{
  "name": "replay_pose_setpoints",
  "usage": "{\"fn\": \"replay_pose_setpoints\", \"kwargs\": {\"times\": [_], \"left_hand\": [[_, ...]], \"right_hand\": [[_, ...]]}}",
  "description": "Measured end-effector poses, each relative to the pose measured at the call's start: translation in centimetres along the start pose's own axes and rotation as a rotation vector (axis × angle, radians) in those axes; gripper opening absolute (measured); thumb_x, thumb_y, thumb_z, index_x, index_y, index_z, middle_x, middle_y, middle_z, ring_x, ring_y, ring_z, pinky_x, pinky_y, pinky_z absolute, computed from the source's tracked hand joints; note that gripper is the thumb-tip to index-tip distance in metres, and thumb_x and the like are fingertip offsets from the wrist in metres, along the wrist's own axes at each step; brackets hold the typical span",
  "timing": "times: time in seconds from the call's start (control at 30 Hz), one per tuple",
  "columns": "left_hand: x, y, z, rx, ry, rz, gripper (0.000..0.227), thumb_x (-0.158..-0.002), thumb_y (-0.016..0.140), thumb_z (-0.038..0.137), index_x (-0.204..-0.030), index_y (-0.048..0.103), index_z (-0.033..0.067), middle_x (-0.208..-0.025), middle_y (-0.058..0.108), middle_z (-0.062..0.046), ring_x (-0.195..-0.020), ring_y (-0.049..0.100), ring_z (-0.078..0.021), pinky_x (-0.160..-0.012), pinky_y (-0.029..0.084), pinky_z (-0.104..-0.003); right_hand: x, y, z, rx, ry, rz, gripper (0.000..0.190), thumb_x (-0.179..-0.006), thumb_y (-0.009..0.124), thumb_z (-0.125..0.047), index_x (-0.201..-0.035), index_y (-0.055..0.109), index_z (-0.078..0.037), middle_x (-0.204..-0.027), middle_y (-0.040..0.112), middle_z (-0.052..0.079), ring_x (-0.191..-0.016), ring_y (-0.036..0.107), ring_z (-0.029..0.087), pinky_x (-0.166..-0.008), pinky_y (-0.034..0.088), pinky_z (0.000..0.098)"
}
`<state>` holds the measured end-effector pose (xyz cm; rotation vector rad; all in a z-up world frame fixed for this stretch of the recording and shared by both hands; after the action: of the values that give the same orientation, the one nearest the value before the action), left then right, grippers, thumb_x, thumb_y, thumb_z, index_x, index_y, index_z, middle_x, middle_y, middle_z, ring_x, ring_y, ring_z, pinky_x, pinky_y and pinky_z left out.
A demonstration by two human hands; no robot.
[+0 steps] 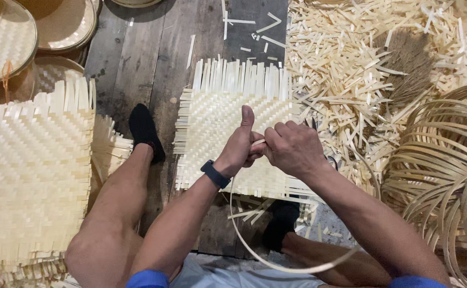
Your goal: The person trims bamboo strips around a wooden form with scissors and fits a bamboo ring onto a woven bamboo sheet.
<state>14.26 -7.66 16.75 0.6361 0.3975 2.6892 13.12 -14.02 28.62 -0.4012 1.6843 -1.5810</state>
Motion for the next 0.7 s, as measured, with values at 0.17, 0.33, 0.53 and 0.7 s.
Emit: {"fn": "replay_pose_setpoints", "kwargs": {"times": [0.17, 0.33, 0.53, 0.7], "left_hand": [[-1.6, -2.9, 0.2, 0.033, 0.137, 0.001, 0.067, -0.094, 0.041, 0.067, -0.087, 0.072, 0.0089, -0.051, 0.042, 0.007, -0.040, 0.032, -0.0065, -0.035, 0.026, -0.024], [-0.1, -12.0, 3.0, 0.559, 0.516, 0.165, 0.034, -0.107, 0.058, 0.036, -0.098, 0.069, 0.0047, -0.059, 0.046, 0.005, -0.048, 0.039, -0.0051, -0.041, 0.029, -0.023], [-0.3, -14.0, 2.3, 0.588, 0.266, 0.142, 0.036, -0.098, 0.058, 0.036, -0.086, 0.068, 0.0036, -0.064, 0.058, -0.002, -0.053, 0.051, -0.0114, -0.047, 0.039, -0.025], [-1.3, -14.9, 0.1, 0.572, 0.191, 0.134, 0.043, -0.105, 0.066, 0.036, -0.075, 0.065, 0.0063, -0.052, 0.048, 0.003, -0.042, 0.040, -0.0073, -0.034, 0.027, -0.022]], "right_hand": [[1.1, 1.5, 7.9, -0.085, 0.400, -0.145, 0.045, -0.079, 0.076, -0.058, -0.088, 0.074, -0.014, -0.078, 0.068, 0.004, -0.067, 0.065, 0.020, -0.054, 0.051, 0.0344], [10.9, 2.2, 17.6, -1.176, 1.158, 0.152, 0.060, -0.107, 0.034, -0.053, -0.120, 0.065, -0.003, -0.079, 0.063, 0.005, -0.071, 0.065, 0.016, -0.068, 0.060, 0.0297], [13.1, 9.0, 17.4, -1.904, 0.925, 0.430, 0.043, -0.110, 0.055, -0.039, -0.120, 0.064, 0.002, -0.066, 0.049, -0.001, -0.058, 0.045, 0.011, -0.054, 0.039, 0.0253], [13.1, 10.3, 17.7, -1.985, 0.889, 0.433, 0.040, -0.113, 0.063, -0.035, -0.116, 0.066, 0.005, -0.065, 0.044, -0.005, -0.053, 0.035, 0.007, -0.050, 0.031, 0.0226]]}}
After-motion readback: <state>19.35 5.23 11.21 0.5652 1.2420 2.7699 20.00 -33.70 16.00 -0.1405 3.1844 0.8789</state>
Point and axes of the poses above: each hand's wrist, its own x-axis away from the middle knuckle, its own y-axis out of the palm, z = x × y, the point moved 10 cm from there along -x, towards the middle knuckle
